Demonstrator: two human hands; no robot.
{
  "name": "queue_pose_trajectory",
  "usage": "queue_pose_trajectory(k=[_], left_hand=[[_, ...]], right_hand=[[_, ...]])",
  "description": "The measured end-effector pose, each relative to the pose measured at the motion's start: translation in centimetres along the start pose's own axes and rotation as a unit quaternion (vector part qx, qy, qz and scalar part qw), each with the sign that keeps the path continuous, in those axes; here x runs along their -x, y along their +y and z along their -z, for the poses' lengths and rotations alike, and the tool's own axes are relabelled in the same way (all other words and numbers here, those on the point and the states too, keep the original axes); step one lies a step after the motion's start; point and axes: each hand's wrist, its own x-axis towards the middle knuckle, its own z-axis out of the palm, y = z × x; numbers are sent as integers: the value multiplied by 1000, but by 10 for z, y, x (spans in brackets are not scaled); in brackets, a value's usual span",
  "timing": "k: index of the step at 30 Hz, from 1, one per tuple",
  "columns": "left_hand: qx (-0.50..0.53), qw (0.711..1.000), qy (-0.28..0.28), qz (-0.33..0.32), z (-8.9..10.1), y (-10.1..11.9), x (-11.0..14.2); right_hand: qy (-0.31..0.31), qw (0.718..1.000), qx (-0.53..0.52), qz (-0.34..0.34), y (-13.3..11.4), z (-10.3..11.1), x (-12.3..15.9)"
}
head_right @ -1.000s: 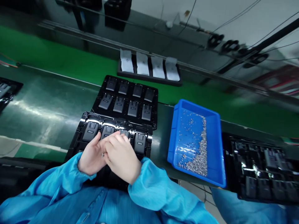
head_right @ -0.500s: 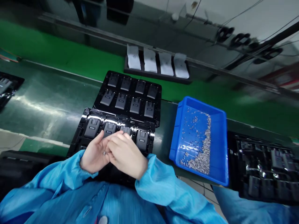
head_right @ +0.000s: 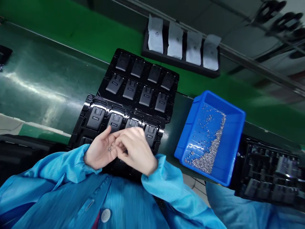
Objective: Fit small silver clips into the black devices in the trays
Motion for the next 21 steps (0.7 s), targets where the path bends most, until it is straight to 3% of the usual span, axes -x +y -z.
queue_pose_trajectory(k=[4, 9, 12, 16, 21], left_hand=[[6, 999, 36, 3, 2, -1, -6], [-4, 998, 58, -2, 5, -5, -12], [2, 998, 63, -6, 9, -6, -16], [4, 998, 60, -13, 13, -5, -18], [2, 998, 65, -11, 14, -2, -17]], right_hand=[[29, 995, 78, -53, 30, 25, -22], [-106, 975, 178, -80, 57, 25, -56], [-170, 950, 251, -72, 58, 16, -68], [-208, 913, 344, -68, 50, 7, -76], [-216, 902, 369, -61, 38, 1, -83]])
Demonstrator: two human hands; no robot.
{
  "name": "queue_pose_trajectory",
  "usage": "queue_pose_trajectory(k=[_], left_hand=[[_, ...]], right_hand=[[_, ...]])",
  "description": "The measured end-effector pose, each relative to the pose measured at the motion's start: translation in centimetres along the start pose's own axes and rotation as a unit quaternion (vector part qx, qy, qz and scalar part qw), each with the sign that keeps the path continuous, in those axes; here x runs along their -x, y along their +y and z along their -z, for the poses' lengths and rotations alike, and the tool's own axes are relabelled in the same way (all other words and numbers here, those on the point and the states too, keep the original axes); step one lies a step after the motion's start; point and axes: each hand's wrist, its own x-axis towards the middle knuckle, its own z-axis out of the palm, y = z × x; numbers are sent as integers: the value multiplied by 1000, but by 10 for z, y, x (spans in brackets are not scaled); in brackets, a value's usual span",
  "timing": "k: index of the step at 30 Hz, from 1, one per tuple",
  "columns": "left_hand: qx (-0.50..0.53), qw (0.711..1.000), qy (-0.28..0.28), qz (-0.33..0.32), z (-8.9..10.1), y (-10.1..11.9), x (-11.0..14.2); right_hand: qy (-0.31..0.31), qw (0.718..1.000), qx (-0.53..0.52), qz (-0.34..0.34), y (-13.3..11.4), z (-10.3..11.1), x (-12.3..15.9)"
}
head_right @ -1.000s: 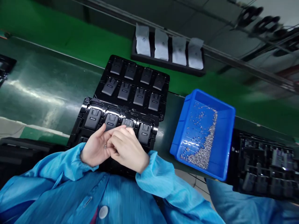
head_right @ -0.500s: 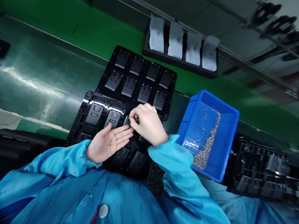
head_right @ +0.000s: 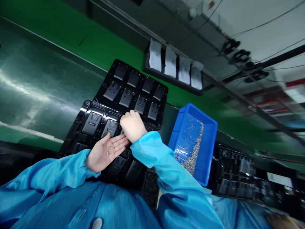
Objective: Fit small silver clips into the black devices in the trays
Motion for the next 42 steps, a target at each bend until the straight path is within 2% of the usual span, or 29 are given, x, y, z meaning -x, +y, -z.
queue_pose_trajectory(k=[5, 15, 22, 25, 28, 31, 34, 37, 42], left_hand=[[3, 1000, -19, -6, 2, -2, -3], [-9, 999, -30, -18, 6, -4, -5], [-7, 1000, -22, -16, 2, -7, -5], [-5, 1000, -18, -17, 3, -8, -6], [0, 1000, -23, -16, 5, -7, -4], [10, 999, -42, -12, 6, -4, 2], [24, 997, -69, -12, 4, 2, 10], [40, 995, -95, -14, 1, 7, 19], [49, 992, -117, -18, -3, 13, 26]], right_hand=[[30, 999, 11, -28, -4, -10, 9], [83, 995, -35, -31, -4, -37, 55], [89, 993, -61, -38, -4, -46, 64], [110, 987, -110, -45, -1, -50, 64], [152, 962, -219, -60, 3, -53, 65], [204, 926, -311, -72, 6, -49, 67], [253, 908, -324, -86, 0, -35, 71], [267, 910, -310, -66, -15, -18, 75], [225, 935, -274, 1, -39, -2, 79]])
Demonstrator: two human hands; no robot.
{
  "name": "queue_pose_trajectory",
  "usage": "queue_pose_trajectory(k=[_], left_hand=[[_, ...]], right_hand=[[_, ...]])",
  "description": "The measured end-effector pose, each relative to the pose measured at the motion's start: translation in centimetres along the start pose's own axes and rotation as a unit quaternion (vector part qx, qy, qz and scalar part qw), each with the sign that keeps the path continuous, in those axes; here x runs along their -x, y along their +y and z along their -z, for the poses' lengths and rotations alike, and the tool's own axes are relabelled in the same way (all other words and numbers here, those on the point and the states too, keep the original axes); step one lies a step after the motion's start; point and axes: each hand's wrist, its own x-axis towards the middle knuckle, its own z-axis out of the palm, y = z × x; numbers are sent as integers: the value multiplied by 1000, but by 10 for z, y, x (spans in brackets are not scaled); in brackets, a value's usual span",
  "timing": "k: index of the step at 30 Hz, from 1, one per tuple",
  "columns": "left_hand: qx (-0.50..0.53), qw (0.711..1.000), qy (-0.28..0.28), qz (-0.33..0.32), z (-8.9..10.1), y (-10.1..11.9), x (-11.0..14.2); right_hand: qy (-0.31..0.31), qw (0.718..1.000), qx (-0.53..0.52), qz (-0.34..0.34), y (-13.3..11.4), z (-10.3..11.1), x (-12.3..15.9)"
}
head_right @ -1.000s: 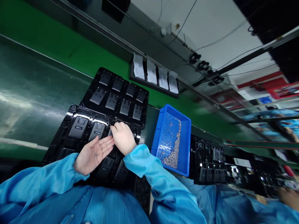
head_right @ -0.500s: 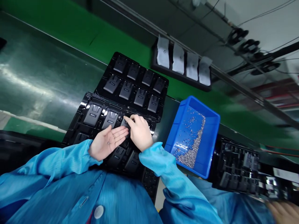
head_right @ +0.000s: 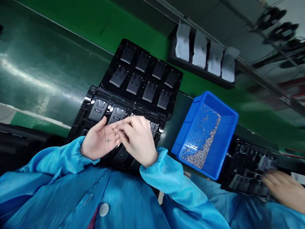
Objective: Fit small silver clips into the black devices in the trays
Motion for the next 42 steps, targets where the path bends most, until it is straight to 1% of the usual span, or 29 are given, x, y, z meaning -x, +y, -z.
queue_pose_trajectory(k=[3, 9, 14, 18, 22, 28, 34, 36, 38, 42], left_hand=[[-6, 1000, -5, 0, 0, 1, 1], [-10, 999, -37, 11, 2, 1, 1], [8, 1000, -21, 20, -1, 1, 1], [7, 999, -24, 21, 0, 0, 0], [15, 999, -39, 13, 2, 0, 0], [19, 1000, -19, 13, 0, 0, 0], [17, 1000, -25, 3, 1, 0, -1], [15, 1000, -16, 5, 2, 0, -1], [10, 1000, 12, 1, 3, 3, -1], [3, 997, 68, -29, 7, 9, 1]], right_hand=[[-12, 999, 28, 23, -4, -3, 0], [15, 996, 33, 78, 1, -11, -1], [-3, 994, 4, 106, 7, -14, -5], [-11, 994, -13, 112, 10, -18, -8], [11, 993, -20, 113, 11, -21, -9], [28, 993, -31, 112, 11, -24, -9], [14, 993, -28, 117, 7, -28, -10], [12, 992, -35, 121, 8, -25, -12], [28, 992, -32, 116, 13, -19, -17], [74, 994, 32, 70, 37, -10, -32]])
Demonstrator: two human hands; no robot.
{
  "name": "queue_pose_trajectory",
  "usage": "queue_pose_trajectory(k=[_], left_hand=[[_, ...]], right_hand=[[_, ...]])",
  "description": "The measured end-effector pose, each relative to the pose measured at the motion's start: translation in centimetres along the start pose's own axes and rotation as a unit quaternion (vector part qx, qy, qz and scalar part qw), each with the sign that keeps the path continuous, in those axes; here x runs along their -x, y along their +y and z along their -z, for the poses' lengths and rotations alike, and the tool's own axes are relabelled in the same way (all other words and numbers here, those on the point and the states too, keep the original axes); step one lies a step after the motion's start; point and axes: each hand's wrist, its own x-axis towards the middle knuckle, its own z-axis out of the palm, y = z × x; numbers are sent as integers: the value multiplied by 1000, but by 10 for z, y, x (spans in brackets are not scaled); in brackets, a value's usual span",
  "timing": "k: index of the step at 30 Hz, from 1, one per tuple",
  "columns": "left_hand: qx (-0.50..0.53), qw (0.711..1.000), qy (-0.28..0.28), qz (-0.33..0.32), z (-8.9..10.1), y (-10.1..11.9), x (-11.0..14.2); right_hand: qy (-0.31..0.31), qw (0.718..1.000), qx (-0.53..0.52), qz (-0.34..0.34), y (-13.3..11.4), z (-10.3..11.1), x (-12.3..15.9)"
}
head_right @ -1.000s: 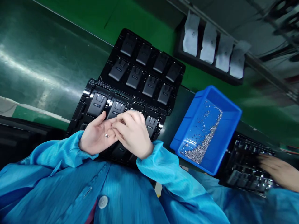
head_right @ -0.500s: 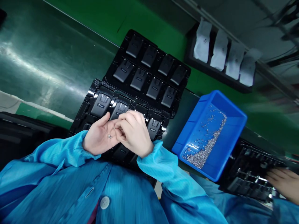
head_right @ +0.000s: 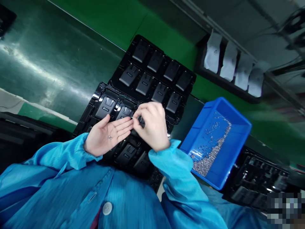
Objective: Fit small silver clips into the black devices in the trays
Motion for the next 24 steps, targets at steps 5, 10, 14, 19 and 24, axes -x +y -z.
queue_pose_trajectory(k=[5, 10, 14, 19, 24], left_hand=[[-9, 999, 35, -35, 3, 4, 3], [-8, 998, 47, -43, 2, 3, 2], [-7, 997, 56, -47, 3, 3, 1], [0, 998, 47, -49, 6, 3, -1], [1, 998, 40, -48, 6, 3, -4]], right_hand=[[-49, 997, 65, -20, 27, -16, -9], [-75, 991, 114, 8, 28, -28, -14], [-84, 985, 147, 43, 26, -30, -17], [-80, 984, 157, 40, 22, -32, -11], [-42, 988, 141, 50, 22, -30, 5]])
